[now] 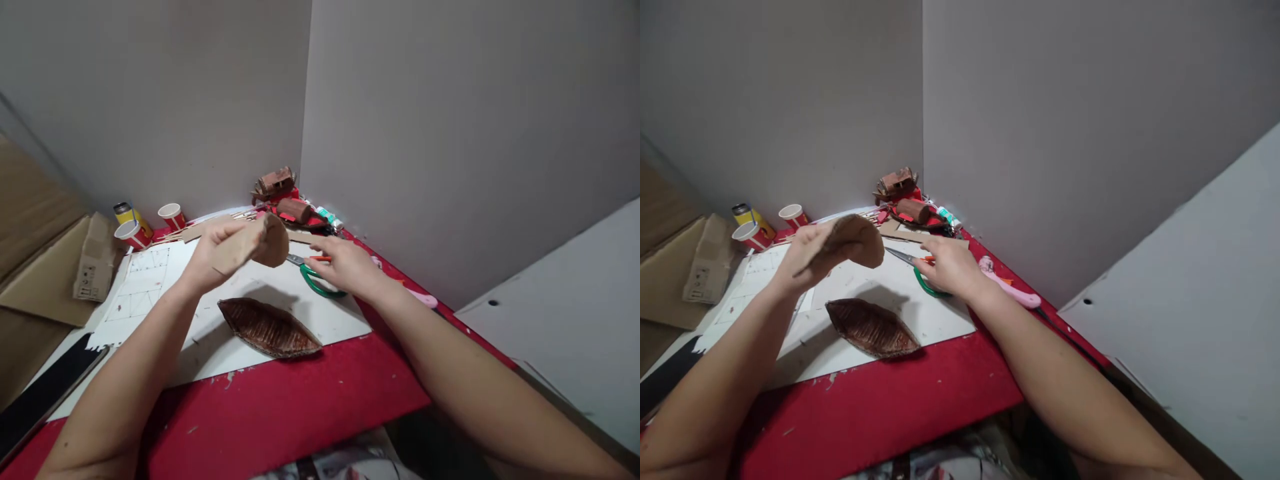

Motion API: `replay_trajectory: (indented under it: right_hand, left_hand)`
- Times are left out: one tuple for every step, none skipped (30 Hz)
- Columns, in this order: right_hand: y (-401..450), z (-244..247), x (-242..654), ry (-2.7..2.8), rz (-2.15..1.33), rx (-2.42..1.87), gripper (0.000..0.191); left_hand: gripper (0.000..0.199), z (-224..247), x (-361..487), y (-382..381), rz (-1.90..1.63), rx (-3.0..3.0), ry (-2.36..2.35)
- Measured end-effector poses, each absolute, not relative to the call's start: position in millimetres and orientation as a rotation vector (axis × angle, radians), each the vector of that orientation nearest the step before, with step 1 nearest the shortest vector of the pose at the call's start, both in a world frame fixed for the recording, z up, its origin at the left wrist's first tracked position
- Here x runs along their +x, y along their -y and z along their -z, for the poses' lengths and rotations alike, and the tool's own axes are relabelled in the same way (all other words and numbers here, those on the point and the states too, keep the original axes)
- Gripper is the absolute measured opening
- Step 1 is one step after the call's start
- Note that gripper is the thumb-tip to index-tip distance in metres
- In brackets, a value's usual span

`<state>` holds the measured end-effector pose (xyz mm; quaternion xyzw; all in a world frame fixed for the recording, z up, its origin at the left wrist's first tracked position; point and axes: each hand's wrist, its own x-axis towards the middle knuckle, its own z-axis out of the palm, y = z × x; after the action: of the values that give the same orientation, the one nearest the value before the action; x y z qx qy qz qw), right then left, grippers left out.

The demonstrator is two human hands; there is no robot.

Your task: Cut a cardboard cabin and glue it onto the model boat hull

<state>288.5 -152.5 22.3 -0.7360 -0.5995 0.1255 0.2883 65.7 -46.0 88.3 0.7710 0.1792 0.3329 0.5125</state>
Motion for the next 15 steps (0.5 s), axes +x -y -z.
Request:
replay_trajectory:
  right_hand:
    - [155, -26, 286, 1.598, -0.372, -1.859, 0.043]
    - [157, -30, 283, 1.605, -0.426, -1.751, 0.045]
    - [160, -32, 279, 1.615, -0.484, -1.651, 0.046]
    - [161, -33, 274, 1.626, -0.539, -1.559, 0.048]
    - [162, -33, 269, 1.634, -0.584, -1.479, 0.048]
    - [163, -32, 264, 1.64, -0.618, -1.411, 0.047]
    - [162, -31, 259, 1.643, -0.639, -1.354, 0.044]
    - [162, -29, 255, 1.644, -0.651, -1.306, 0.04]
    - [160, -27, 251, 1.645, -0.653, -1.268, 0.036]
    - [159, -26, 249, 1.646, -0.645, -1.24, 0.033]
    - [158, -26, 247, 1.647, -0.629, -1.222, 0.03]
    - [157, -26, 245, 1.65, -0.604, -1.213, 0.027]
    - [157, -27, 244, 1.658, -0.574, -1.211, 0.023]
    - [156, -28, 243, 1.672, -0.543, -1.214, 0.018]
    - [156, -29, 241, 1.693, -0.515, -1.22, 0.013]
  left_hand:
    - [0.025, -85, 67, 51, -0.784, 1.881, -0.412]
    - [0.025, -82, 68, 56, -0.781, 1.917, -0.394]
    - [0.024, -80, 69, 61, -0.762, 1.965, -0.384]
    - [0.023, -77, 70, 65, -0.748, 2.027, -0.379]
    - [0.021, -75, 70, 68, -0.739, 2.096, -0.379]
    - [0.019, -74, 71, 71, -0.735, 2.164, -0.38]
    - [0.018, -73, 70, 72, -0.726, 2.226, -0.371]
    - [0.018, -73, 69, 73, -0.715, 2.272, -0.355]
    - [0.019, -74, 66, 72, -0.709, 2.302, -0.342]
    - [0.023, -75, 61, 71, -0.697, 2.324, -0.347]
    - [0.029, -78, 56, 69, -0.689, 2.328, -0.358]
    - [0.037, -80, 49, 67, -0.68, 2.328, -0.442]
    - [0.042, -83, 41, 65, -0.648, 2.299, -0.575]
    - [0.043, -86, 33, 64, -0.618, 2.21, -0.697]
    - [0.042, -88, 25, 64, -0.607, 2.071, -0.799]
